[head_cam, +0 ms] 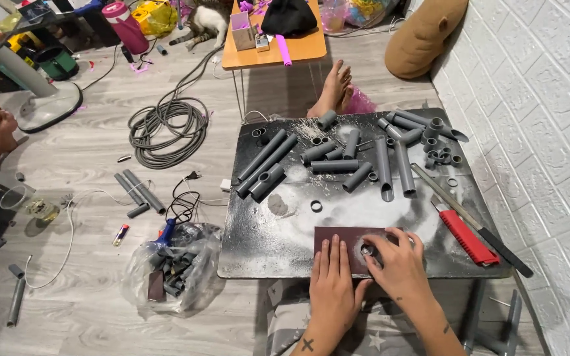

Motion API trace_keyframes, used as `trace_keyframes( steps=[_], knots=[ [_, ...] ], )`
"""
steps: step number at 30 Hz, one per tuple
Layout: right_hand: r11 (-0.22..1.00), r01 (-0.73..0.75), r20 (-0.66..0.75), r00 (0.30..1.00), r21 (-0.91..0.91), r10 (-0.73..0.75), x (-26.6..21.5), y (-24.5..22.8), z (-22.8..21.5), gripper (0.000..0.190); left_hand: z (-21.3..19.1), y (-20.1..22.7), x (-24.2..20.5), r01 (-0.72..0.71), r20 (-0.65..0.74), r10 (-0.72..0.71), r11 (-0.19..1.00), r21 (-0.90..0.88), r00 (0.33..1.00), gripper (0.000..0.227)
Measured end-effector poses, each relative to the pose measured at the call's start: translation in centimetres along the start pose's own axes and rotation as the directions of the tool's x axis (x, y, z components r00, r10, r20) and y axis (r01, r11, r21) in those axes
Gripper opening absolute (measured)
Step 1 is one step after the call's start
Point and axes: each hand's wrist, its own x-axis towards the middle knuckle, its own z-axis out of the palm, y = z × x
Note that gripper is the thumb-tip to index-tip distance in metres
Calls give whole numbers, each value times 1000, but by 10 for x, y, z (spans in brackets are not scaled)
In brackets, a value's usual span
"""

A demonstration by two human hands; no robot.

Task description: A person is sanding the edges of a small PVC pipe fitting using a sheet of sandpaper on a flat surface.

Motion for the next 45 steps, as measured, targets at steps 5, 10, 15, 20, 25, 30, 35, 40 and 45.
trace_keyframes(
  steps=[5,10,15,20,25,30,35,40,45],
  knots=[
    [1000,-17,28,999,0,17,-7,2,6,43,-1,0,1,-2,50,0,999,36,999,81],
    [1000,-22,18,1000,-19,23,-3,2,5,41,0,-1,1,-6,19,6,1000,16,1000,79],
    [999,-18,16,1000,-35,19,-11,-4,0,45,3,-2,0,11,43,-12,1000,28,999,82],
    [999,5,-31,999,-45,-6,1,-6,-3,40,6,-2,1,20,23,-21,998,53,1000,82],
    [1000,-5,12,1000,-4,5,-3,-15,-10,43,1,-3,2,6,41,-9,998,69,999,80],
    [994,3,10,1000,-106,-2,-1,11,13,49,20,-8,-1,14,-121,6,987,161,993,76],
    [995,5,17,1000,-102,-4,-13,8,1,45,18,-8,-1,19,-110,-2,988,152,994,76],
    [995,38,16,999,-87,-36,-3,0,5,44,20,-7,-2,22,-105,-5,987,161,994,74],
    [993,7,27,1000,-118,-4,-13,10,2,43,18,-7,0,21,-109,-5,989,143,994,75]
  ],
)
